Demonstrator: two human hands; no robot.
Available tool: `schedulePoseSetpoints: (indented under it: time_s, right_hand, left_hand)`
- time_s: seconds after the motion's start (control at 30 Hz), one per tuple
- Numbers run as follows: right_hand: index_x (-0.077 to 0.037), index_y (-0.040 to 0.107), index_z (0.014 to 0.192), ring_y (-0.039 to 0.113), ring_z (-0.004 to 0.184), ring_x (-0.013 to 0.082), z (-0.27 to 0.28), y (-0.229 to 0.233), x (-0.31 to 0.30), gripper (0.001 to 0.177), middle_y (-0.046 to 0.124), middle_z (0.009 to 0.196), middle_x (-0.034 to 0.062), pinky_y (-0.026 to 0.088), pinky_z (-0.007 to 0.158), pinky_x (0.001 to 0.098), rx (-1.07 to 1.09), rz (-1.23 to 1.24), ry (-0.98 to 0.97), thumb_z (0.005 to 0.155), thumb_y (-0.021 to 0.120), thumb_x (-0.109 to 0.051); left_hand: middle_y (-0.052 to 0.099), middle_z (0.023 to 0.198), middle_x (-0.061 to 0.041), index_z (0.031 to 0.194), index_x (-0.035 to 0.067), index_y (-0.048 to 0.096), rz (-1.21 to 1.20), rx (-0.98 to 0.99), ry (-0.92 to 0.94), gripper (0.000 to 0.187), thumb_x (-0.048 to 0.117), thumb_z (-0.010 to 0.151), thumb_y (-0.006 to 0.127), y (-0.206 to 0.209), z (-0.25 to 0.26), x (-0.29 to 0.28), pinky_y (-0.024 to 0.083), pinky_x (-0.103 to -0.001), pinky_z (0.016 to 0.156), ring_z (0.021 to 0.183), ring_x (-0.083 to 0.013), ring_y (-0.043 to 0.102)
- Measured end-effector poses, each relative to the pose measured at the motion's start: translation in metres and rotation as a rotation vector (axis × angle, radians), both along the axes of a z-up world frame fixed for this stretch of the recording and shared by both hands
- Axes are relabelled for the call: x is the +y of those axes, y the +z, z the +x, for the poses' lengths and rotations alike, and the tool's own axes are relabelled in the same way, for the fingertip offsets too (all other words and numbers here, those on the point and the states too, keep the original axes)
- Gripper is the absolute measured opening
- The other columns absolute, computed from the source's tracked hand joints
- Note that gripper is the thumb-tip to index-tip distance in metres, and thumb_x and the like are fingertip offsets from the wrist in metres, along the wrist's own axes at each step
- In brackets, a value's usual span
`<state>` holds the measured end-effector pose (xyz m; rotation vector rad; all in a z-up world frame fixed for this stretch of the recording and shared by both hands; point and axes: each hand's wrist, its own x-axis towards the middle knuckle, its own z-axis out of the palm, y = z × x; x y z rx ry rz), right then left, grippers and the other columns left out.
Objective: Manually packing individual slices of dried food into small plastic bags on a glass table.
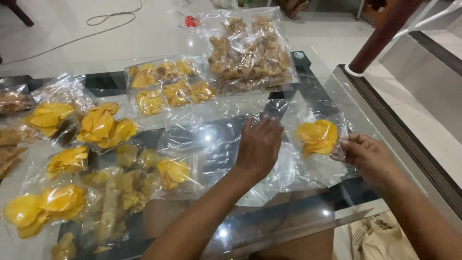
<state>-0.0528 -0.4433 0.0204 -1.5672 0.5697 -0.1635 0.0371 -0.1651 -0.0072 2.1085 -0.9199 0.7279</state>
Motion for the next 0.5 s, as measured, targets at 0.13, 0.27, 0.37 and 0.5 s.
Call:
schedulePoseSetpoints:
  time_s: [0.13,0.27,0.37,0.5]
  right_hand:
    - [0.014,0.051,0.118,0.061,0.097,0.0384,0.011,-0.002,0.026,0.024,0.056,0.108,0.0266,0.056,0.095,0.0494,0.088,0.125,0.1,0.097,0.054,0.003]
    - [0.006,0.062,0.115,0.066,0.084,0.0315,0.019,-0.051,0.032,0.021,0.067,0.099,0.0214,0.055,0.079,0.0464,0.019,0.265,0.345,0.095,0.057,0.001]
    - [0.002,0.068,0.116,0.068,0.083,0.0288,0.027,-0.064,0.052,0.025,0.073,0.097,0.0169,0.053,0.077,0.0495,-0.058,0.291,0.456,0.093,0.06,-0.004]
    - [-0.002,0.064,0.119,0.069,0.093,0.0263,0.035,-0.059,0.099,0.041,0.073,0.105,0.0147,0.054,0.085,0.0494,-0.141,0.398,0.51,0.081,0.072,-0.014]
  left_hand:
    - [0.07,0.129,-0.017,0.114,0.006,0.072,-0.036,0.008,-0.046,0.022,0.013,0.094,0.064,0.012,-0.019,0.004,0.034,-0.059,0.116,0.134,-0.0351,0.058]
    - [0.07,0.129,-0.02,0.113,0.008,0.074,-0.087,0.052,-0.165,0.022,0.016,0.096,0.064,0.019,-0.038,0.009,0.031,-0.065,0.116,0.135,-0.0397,0.058]
    - [0.073,0.125,-0.019,0.111,0.015,0.076,-0.068,0.065,-0.194,0.02,0.024,0.099,0.063,0.014,-0.052,0.008,0.031,-0.07,0.116,0.135,-0.0401,0.06]
    - [0.073,0.125,-0.021,0.111,0.016,0.076,-0.043,0.102,-0.283,0.02,0.024,0.099,0.063,0.011,-0.065,0.01,0.03,-0.074,0.117,0.14,-0.0427,0.057]
